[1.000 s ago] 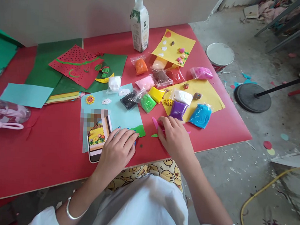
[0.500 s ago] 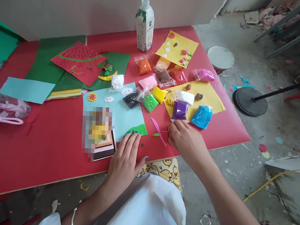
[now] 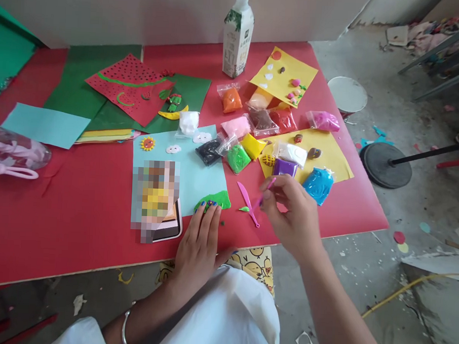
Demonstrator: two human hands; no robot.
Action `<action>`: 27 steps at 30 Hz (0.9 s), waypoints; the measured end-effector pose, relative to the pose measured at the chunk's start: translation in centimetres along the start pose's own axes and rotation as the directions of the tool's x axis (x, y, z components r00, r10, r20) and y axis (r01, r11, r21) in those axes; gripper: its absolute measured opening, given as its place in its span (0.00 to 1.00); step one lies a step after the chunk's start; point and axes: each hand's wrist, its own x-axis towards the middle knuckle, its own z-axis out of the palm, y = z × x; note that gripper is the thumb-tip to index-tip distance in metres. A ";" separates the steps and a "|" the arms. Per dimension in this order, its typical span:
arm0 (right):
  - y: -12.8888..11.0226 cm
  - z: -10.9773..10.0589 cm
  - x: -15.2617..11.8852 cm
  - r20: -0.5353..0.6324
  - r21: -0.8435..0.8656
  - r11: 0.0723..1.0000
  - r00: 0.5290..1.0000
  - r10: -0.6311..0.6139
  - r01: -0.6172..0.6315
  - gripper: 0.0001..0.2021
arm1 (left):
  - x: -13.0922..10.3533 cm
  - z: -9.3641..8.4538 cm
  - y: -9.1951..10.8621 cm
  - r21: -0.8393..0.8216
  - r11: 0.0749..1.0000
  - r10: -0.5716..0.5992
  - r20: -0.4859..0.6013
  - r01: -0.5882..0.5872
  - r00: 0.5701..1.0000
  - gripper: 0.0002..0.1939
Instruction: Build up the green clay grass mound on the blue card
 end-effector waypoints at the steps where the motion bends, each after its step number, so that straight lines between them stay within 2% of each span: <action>1: -0.1 0.8 0.2 -0.012 0.059 0.998 1.000 -0.012 0.012 0.03 | 0.0 0.1 0.0 0.003 1.000 -0.004 -0.005 0.004 1.000 0.37; 3: -0.1 2.4 0.5 -0.007 0.068 0.996 0.998 -0.064 0.065 0.03 | 0.1 0.1 0.1 0.003 1.000 -0.012 -0.006 0.012 1.000 0.37; 6: 0.3 3.9 0.8 -0.008 -0.014 0.986 0.986 -0.168 0.168 0.04 | 0.3 0.0 0.1 -0.006 1.000 -0.008 -0.009 0.008 1.000 0.36; 8: 0.7 4.2 0.9 0.004 -0.081 0.974 0.978 -0.210 0.210 0.04 | 0.4 -0.2 0.1 -0.014 1.000 -0.001 -0.017 0.000 1.000 0.36; 11: 1.2 4.0 0.7 0.109 -0.182 0.954 0.969 -0.223 0.240 0.04 | 0.4 -0.3 0.1 -0.024 1.000 -0.010 -0.002 0.010 1.000 0.37; 13: 1.5 3.9 0.4 0.148 -0.228 0.946 0.968 -0.201 0.231 0.05 | 0.5 -0.3 0.1 -0.029 0.999 -0.017 0.013 0.018 1.000 0.37; 16: 1.9 4.0 -0.1 0.065 -0.224 0.964 0.989 -0.130 0.142 0.07 | 0.4 -0.2 0.1 -0.043 0.999 -0.016 0.024 0.017 1.000 0.37; 18: 2.0 4.2 -0.3 0.054 -0.189 0.973 0.991 -0.123 0.131 0.08 | 0.5 -0.2 0.1 -0.051 0.999 -0.016 0.033 0.017 0.999 0.37; 22: 2.0 4.6 -0.3 0.172 -0.156 0.940 0.946 -0.276 0.302 0.08 | 0.6 -0.3 0.1 -0.046 0.999 -0.021 0.038 0.023 0.999 0.35; 27: 1.9 4.7 -0.2 0.212 -0.158 0.891 0.896 -0.390 0.426 0.06 | 0.7 -0.3 0.2 -0.054 0.998 -0.028 0.035 0.030 0.999 0.33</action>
